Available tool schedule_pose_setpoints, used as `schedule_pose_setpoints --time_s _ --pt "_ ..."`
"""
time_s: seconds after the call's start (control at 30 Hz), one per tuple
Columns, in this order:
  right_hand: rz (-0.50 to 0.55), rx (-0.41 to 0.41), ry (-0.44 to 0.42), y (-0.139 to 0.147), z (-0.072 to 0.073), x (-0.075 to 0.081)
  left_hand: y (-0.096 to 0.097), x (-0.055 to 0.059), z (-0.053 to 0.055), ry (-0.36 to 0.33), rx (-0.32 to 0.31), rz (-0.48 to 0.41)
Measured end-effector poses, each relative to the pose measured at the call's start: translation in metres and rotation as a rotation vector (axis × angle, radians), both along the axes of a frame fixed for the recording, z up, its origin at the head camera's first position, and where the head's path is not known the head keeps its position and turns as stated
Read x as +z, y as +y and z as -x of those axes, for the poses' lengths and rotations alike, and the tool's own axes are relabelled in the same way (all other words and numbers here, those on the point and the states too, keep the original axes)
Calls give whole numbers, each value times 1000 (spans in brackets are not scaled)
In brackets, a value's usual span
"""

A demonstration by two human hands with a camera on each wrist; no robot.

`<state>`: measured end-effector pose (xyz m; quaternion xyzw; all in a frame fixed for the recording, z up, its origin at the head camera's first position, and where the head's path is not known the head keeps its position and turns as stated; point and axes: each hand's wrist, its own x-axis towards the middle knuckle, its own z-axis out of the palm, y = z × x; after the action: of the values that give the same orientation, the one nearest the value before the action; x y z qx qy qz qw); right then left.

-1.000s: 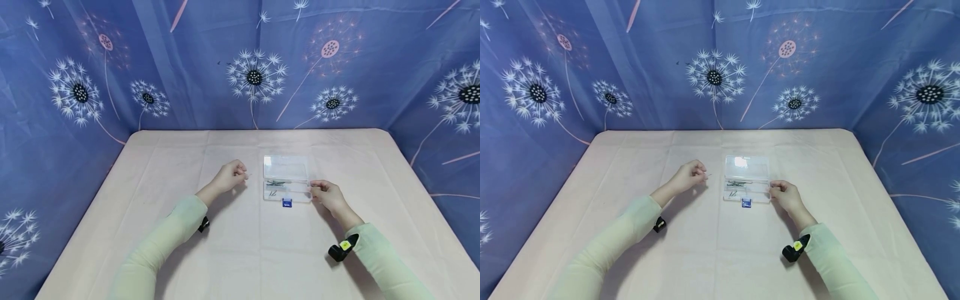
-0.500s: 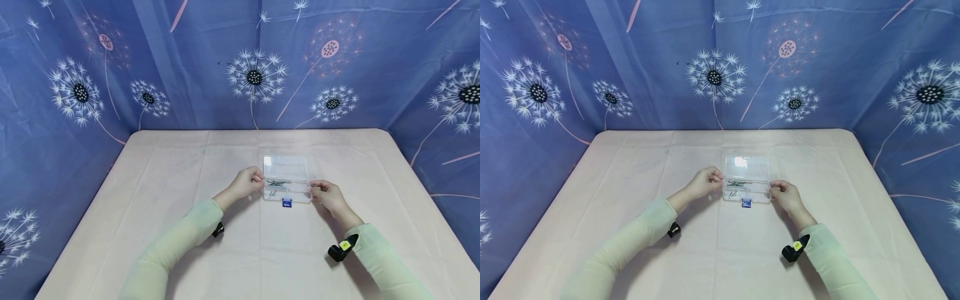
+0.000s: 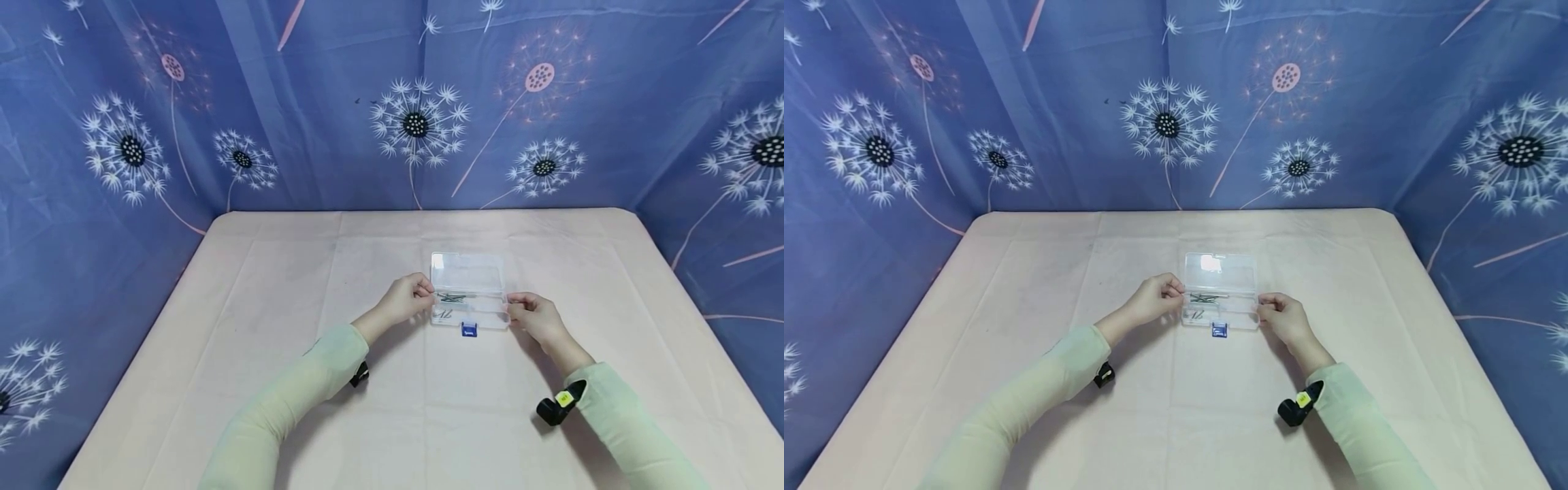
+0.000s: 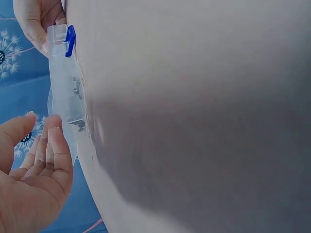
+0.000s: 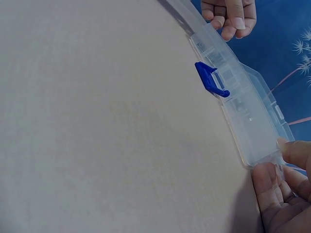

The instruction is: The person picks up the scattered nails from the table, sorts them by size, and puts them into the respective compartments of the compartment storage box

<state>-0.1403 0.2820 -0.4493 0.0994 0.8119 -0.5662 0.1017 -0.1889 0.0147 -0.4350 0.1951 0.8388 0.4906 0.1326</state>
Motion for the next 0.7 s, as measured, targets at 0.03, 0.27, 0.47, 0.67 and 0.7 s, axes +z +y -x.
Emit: schedule_pose_setpoints --time_s 0.03,0.27,0.47,0.67,0.7 --pt "7 1 2 0 0 0 -1 0 0 -3 2 1" --pt "-18 19 0 2 5 2 -10 2 4 40 22 38" --pt "-57 45 -9 6 6 4 -31 11 8 117 56 130" --pt "-54 96 13 8 4 7 -59 32 9 314 79 391" --pt "-62 109 17 8 4 8 -63 34 9 331 81 411"
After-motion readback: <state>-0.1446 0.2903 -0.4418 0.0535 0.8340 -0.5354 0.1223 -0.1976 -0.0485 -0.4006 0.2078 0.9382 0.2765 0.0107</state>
